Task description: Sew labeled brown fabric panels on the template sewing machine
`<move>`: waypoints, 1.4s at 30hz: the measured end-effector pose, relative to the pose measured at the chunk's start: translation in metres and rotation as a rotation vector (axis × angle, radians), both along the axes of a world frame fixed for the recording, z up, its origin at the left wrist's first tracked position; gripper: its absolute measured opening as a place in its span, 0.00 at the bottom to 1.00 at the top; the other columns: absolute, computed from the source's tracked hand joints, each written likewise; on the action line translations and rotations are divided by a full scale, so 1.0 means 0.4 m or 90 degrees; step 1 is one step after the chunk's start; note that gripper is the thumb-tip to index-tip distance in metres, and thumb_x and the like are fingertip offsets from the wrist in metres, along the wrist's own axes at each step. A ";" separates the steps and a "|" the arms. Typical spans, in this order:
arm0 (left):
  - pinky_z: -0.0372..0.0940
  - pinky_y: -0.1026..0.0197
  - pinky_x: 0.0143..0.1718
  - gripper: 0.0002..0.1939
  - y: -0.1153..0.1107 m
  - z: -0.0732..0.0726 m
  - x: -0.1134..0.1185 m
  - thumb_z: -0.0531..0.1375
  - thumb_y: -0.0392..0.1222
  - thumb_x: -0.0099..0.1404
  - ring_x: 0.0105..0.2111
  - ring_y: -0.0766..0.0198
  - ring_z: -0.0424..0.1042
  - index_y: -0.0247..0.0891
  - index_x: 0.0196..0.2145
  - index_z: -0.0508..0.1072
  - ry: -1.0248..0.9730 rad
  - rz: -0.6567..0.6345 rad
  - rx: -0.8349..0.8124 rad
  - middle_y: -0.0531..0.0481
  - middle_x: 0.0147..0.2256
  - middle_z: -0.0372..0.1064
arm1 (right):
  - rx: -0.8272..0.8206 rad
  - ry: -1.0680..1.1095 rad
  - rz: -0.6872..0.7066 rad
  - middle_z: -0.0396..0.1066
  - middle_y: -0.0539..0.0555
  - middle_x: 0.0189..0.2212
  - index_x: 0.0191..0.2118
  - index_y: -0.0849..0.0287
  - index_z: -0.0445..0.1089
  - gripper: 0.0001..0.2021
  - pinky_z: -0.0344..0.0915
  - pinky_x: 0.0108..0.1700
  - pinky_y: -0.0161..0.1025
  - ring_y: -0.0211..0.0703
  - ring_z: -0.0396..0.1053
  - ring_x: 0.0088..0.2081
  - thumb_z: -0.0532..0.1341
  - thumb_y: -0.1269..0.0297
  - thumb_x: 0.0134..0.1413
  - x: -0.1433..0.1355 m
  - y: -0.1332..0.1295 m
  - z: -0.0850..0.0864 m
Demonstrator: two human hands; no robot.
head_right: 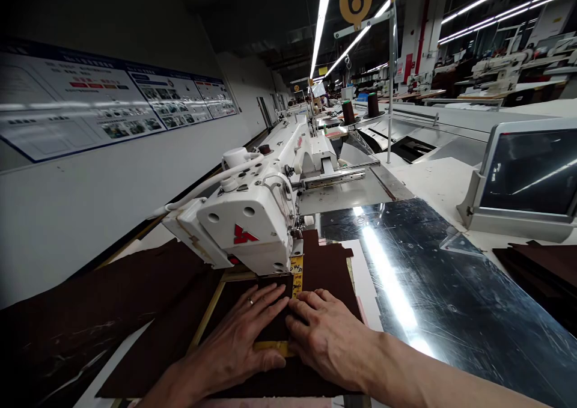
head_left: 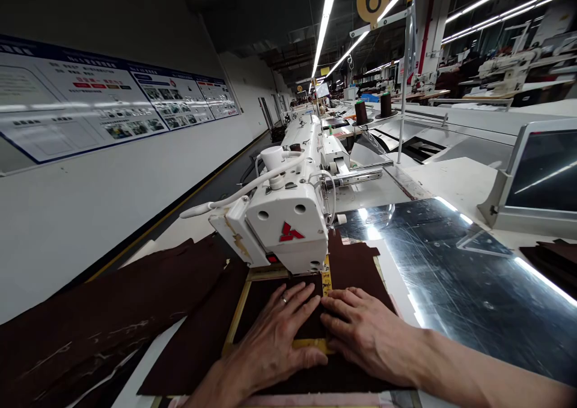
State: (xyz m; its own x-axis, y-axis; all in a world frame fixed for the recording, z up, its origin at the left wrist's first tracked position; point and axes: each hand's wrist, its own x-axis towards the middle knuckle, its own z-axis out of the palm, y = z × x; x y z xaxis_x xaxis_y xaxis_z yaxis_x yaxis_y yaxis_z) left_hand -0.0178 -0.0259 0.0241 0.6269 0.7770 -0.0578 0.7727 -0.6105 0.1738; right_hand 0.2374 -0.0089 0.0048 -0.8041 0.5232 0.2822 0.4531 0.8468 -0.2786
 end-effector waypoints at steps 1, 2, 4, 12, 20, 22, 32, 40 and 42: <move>0.53 0.40 0.68 0.44 0.004 0.003 -0.002 0.58 0.69 0.65 0.69 0.46 0.52 0.47 0.71 0.53 -0.006 -0.001 -0.001 0.43 0.70 0.51 | 0.001 0.000 0.000 0.65 0.58 0.63 0.56 0.57 0.68 0.15 0.62 0.60 0.54 0.54 0.62 0.62 0.53 0.58 0.72 0.000 -0.002 -0.001; 0.55 0.41 0.67 0.42 0.008 0.006 -0.005 0.58 0.67 0.66 0.69 0.47 0.53 0.47 0.70 0.54 -0.014 0.000 -0.002 0.44 0.69 0.52 | 0.002 0.000 -0.002 0.66 0.58 0.63 0.55 0.57 0.69 0.15 0.63 0.59 0.54 0.55 0.62 0.62 0.53 0.58 0.72 0.001 -0.003 -0.003; 0.58 0.44 0.66 0.36 0.020 0.010 -0.010 0.58 0.62 0.70 0.68 0.50 0.56 0.48 0.69 0.58 -0.033 0.017 0.002 0.45 0.68 0.56 | 0.002 0.004 -0.005 0.66 0.57 0.62 0.56 0.56 0.69 0.16 0.63 0.59 0.54 0.55 0.63 0.61 0.52 0.57 0.72 0.002 -0.005 -0.006; 0.58 0.45 0.67 0.23 0.062 -0.001 0.007 0.58 0.46 0.73 0.64 0.53 0.64 0.47 0.65 0.66 -0.059 0.008 0.067 0.48 0.64 0.63 | -0.004 0.004 -0.009 0.65 0.57 0.63 0.61 0.55 0.66 0.18 0.61 0.61 0.55 0.55 0.62 0.61 0.53 0.57 0.71 0.004 0.000 -0.020; 0.56 0.43 0.66 0.24 0.073 -0.013 0.030 0.57 0.47 0.74 0.64 0.52 0.62 0.44 0.65 0.64 -0.069 -0.001 0.035 0.47 0.65 0.63 | -0.026 0.001 0.018 0.68 0.60 0.60 0.60 0.58 0.68 0.18 0.61 0.61 0.54 0.54 0.63 0.61 0.52 0.60 0.72 0.017 0.008 -0.003; 0.55 0.42 0.66 0.26 0.073 -0.013 0.031 0.57 0.49 0.73 0.65 0.52 0.61 0.44 0.66 0.62 -0.067 0.002 0.013 0.47 0.66 0.61 | -0.037 0.018 0.022 0.70 0.59 0.58 0.56 0.58 0.71 0.16 0.62 0.60 0.51 0.51 0.65 0.60 0.52 0.62 0.72 0.019 0.013 0.002; 0.49 0.43 0.68 0.35 0.068 -0.010 0.021 0.59 0.51 0.71 0.68 0.50 0.53 0.43 0.70 0.54 -0.099 -0.013 -0.059 0.44 0.69 0.53 | -0.086 0.074 0.055 0.72 0.58 0.53 0.53 0.58 0.72 0.12 0.65 0.56 0.48 0.49 0.67 0.54 0.54 0.63 0.71 0.005 -0.003 0.011; 0.50 0.44 0.68 0.36 0.065 0.002 0.020 0.63 0.40 0.65 0.68 0.51 0.55 0.42 0.68 0.59 -0.123 -0.009 -0.080 0.45 0.68 0.56 | -0.112 0.037 0.054 0.70 0.56 0.47 0.49 0.56 0.71 0.10 0.61 0.54 0.49 0.49 0.65 0.50 0.59 0.58 0.69 -0.013 -0.013 0.005; 0.51 0.46 0.68 0.34 0.060 0.000 0.015 0.63 0.40 0.65 0.68 0.51 0.55 0.41 0.67 0.61 -0.126 -0.012 -0.060 0.45 0.68 0.57 | -0.117 0.018 0.047 0.69 0.55 0.46 0.47 0.55 0.70 0.09 0.61 0.54 0.49 0.49 0.64 0.49 0.58 0.57 0.70 -0.016 -0.008 0.004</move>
State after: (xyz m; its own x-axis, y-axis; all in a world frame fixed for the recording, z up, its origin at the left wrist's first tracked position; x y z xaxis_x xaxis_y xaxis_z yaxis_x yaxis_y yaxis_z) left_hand -0.0116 -0.0019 0.0242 0.6471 0.7624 -0.0044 0.7071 -0.5979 0.3775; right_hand 0.2312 -0.0121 0.0065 -0.8353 0.5077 0.2112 0.3812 0.8115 -0.4429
